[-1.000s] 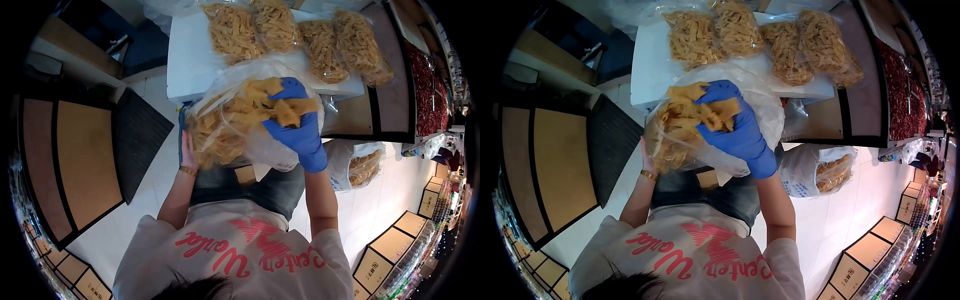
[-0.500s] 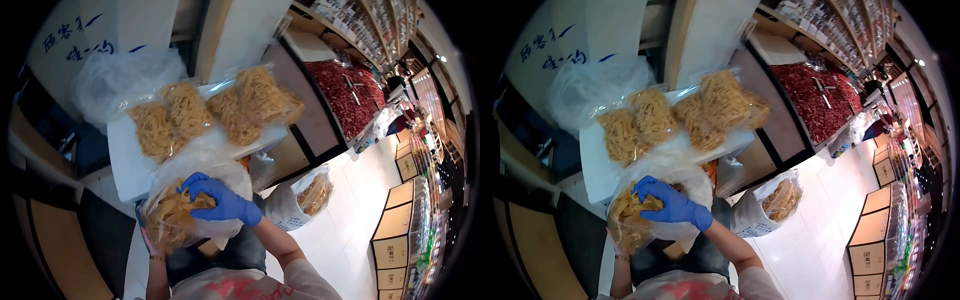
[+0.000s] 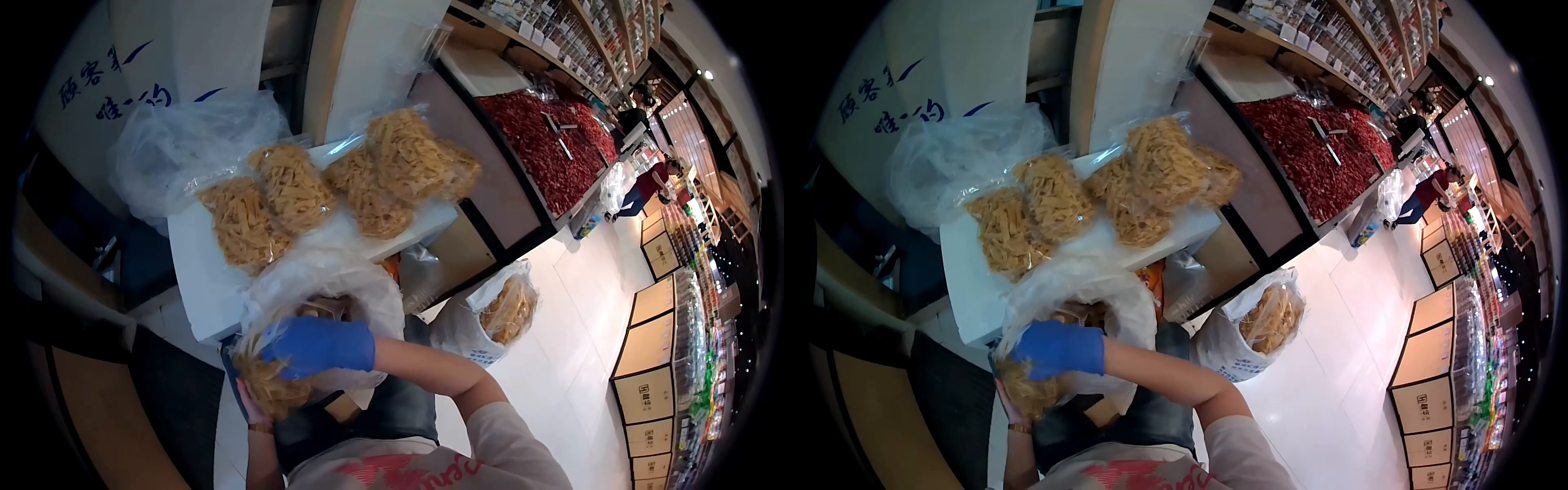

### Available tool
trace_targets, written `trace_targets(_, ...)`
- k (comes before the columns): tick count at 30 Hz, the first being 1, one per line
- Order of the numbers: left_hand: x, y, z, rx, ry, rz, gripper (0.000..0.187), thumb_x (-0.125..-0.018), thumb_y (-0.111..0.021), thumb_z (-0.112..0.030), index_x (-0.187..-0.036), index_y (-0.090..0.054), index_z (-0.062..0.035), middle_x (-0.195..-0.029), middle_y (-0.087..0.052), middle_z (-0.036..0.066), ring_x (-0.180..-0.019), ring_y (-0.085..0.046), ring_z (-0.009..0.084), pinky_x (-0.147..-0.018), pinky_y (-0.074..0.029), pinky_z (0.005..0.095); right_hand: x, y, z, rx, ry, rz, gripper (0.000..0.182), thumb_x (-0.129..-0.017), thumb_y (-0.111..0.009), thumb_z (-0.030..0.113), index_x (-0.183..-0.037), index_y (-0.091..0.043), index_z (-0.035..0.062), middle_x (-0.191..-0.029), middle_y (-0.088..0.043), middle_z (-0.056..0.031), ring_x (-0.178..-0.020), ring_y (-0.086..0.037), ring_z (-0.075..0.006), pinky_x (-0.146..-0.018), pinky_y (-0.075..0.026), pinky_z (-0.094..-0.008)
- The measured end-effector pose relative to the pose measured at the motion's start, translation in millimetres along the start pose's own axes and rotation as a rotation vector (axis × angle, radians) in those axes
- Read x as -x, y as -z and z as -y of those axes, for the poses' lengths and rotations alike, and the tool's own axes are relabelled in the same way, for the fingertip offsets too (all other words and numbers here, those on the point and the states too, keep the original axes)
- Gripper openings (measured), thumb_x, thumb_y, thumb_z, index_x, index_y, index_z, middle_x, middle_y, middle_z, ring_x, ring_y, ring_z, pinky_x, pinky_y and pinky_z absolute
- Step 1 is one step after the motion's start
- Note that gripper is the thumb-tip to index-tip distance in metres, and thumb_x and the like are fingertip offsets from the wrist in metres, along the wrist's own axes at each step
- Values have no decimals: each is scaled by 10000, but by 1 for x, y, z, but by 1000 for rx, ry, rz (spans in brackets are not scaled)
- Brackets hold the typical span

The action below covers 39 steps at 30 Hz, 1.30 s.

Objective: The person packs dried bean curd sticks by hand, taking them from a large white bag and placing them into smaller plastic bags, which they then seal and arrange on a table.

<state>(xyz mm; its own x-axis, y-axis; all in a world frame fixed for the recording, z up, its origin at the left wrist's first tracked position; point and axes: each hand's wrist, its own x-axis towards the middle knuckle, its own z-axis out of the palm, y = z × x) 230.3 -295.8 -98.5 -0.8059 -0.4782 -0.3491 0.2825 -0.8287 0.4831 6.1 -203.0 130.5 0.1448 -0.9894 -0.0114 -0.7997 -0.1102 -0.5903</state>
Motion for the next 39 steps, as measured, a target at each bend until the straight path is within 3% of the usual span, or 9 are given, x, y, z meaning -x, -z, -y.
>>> trace_targets(5,-7,1,0,160,-3,-30,653,-893,-356,-557,-1381,-314,-125,-1391,-364,87,-1226,-398,291,-995,-351,443,-11,59,54,92,-60,300,350,-757,-607,283,-1060,-600,107,-1060,-602,-113,-986,-550,-311,-828,-457,-392)
trace_targets(9,-19,3,1,-650,-425,66,645,-892,-404,-506,-1384,-302,-101,-1406,-338,101,-1234,-394,300,-987,-367,457,-4,67,50,56,193,73,311,-801,-559,280,-1040,-594,86,-1021,-600,-116,-957,-559,-289,-821,-456,-372)
trace_targets(13,-13,-2,0,233,11,149,668,-879,-415,-536,-1371,-321,-94,-1367,-392,118,-1207,-430,311,-980,-380,464,-1,39,12,2,360,-208,229,-831,-531,226,-990,-592,73,-964,-596,-108,-916,-561,-274,-799,-454,-352)
trace_targets(15,2,-18,-7,175,59,-49,688,-876,-385,-578,-1371,-324,-103,-1359,-401,119,-1216,-423,301,-996,-360,457,-1,24,14,-18,418,-316,195,-828,-538,199,-971,-592,78,-942,-599,-101,-886,-569,-267,-781,-459,-343)
trace_targets(17,2,-33,-11,126,35,-171,692,-876,-373,-586,-1371,-324,-105,-1358,-404,116,-1214,-426,301,-996,-359,455,-10,47,41,-258,-79,-18,148,-815,-547,128,-952,-593,95,-892,-604,-93,-821,-586,-253,-744,-469,-328)
trace_targets(20,3,-22,-12,130,67,-164,695,-880,-347,-597,-1372,-321,-106,-1357,-406,115,-1216,-426,301,-999,-355,452,-11,49,45,-347,-280,51,179,-795,-555,86,-966,-602,114,-864,-611,-83,-760,-598,-246,-710,-478,-319)
trace_targets(26,2,-23,-13,184,85,-43,696,-890,-318,-595,-1378,-307,-100,-1361,-399,130,-1227,-415,303,-1005,-347,448,-7,47,42,40,231,-103,231,-866,-503,171,-1016,-624,43,-966,-643,-75,-820,-598,-180,-775,-476,-267)
trace_targets(30,-1,-25,-16,271,107,9,707,-888,-314,-599,-1384,-294,-96,-1368,-390,139,-1236,-405,309,-1008,-345,451,-3,43,55,-397,-123,20,220,-836,-526,125,-1019,-629,55,-962,-644,-83,-831,-605,-185,-763,-485,-277)
trace_targets(39,-7,-15,-12,254,57,166,714,-886,-312,-604,-1390,-284,-100,-1376,-379,140,-1243,-395,320,-1007,-342,469,-2,39,55,245,39,-120,227,-756,-591,87,-969,-627,157,-913,-617,-18,-787,-601,-198,-661,-486,-272)
